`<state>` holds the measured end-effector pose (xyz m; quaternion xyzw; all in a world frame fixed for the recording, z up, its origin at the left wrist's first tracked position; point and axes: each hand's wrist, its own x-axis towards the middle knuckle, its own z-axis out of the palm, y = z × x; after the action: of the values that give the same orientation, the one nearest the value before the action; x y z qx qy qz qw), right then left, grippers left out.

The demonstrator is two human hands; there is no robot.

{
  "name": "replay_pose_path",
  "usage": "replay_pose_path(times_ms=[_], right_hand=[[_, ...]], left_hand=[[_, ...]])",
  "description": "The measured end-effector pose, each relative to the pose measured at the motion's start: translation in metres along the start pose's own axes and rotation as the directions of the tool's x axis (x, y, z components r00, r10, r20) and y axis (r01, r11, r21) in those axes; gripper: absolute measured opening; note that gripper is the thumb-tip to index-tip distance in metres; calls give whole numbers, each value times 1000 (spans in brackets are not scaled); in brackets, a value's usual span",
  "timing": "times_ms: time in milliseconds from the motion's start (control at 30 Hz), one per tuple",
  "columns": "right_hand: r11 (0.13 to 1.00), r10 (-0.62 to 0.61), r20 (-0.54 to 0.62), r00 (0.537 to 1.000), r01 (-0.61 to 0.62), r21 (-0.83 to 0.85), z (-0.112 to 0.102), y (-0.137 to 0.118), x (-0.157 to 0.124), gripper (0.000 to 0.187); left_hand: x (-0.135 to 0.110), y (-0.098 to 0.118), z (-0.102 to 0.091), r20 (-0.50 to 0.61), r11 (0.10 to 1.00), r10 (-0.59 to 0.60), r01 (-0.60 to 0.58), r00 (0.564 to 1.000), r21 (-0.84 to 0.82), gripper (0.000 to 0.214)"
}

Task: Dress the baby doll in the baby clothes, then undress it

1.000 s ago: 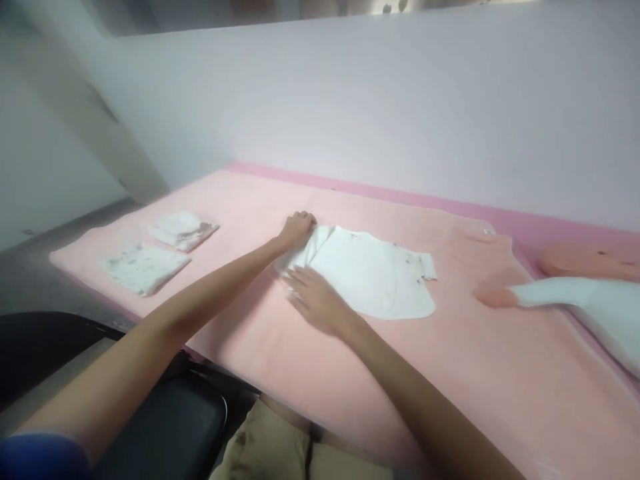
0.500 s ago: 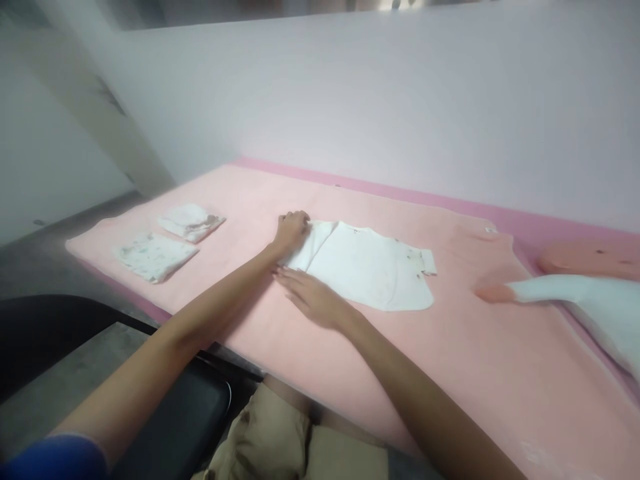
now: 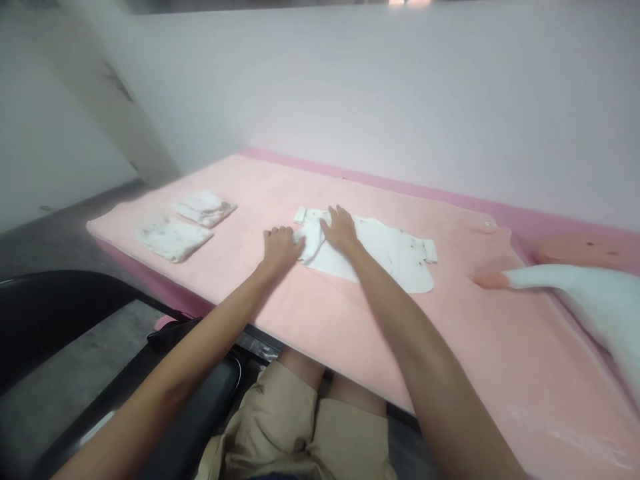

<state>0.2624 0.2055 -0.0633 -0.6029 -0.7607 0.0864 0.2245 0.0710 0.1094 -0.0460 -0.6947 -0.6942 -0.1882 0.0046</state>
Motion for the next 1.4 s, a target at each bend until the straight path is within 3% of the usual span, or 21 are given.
replay_pose_path(times_ms=[167,300,400,500,633,733,900,1067,1200,1400], right_hand=[[998,26,9,1000,-25,-52,21,-1,4,78],[992,44,-158,987,-62,-111,25,2,-1,78],[986,103,-217,971,-129,-109,26,4,-2,70],[981,139,-179,974,-160,-109,28,7,0,66],[974,169,-114,979,-184,-132,31,9,6,67],[967,191,-71,979,-200,-157,33,9,11,70],[962,203,-36,978,-206,-177,32,8,13,73],[965,193,-101,976,-207,-164,31,8,7,81],[972,155,-94,983,-169,-165,30,9,3,71],[973,174,-75,982,-183,-140,32,10,8,71]], left_hand=[[1,-12,-4,-9,993,-37,36,999,-113,24],[-1,-9,-14,-119,997,-57,50,991,-64,19],[-7,4,-17,-162,982,166,-178,973,-61,27],[-17,16,-10,-30,924,375,-376,927,-67,44],[-32,19,3,205,945,327,-325,923,-41,60],[-39,16,5,265,951,304,-308,915,-26,63],[-37,21,-5,254,950,288,-309,923,46,59],[-8,45,-13,209,933,298,-331,931,144,45],[10,53,5,35,940,332,-334,943,70,48],[9,41,40,193,957,288,-282,938,-63,63]])
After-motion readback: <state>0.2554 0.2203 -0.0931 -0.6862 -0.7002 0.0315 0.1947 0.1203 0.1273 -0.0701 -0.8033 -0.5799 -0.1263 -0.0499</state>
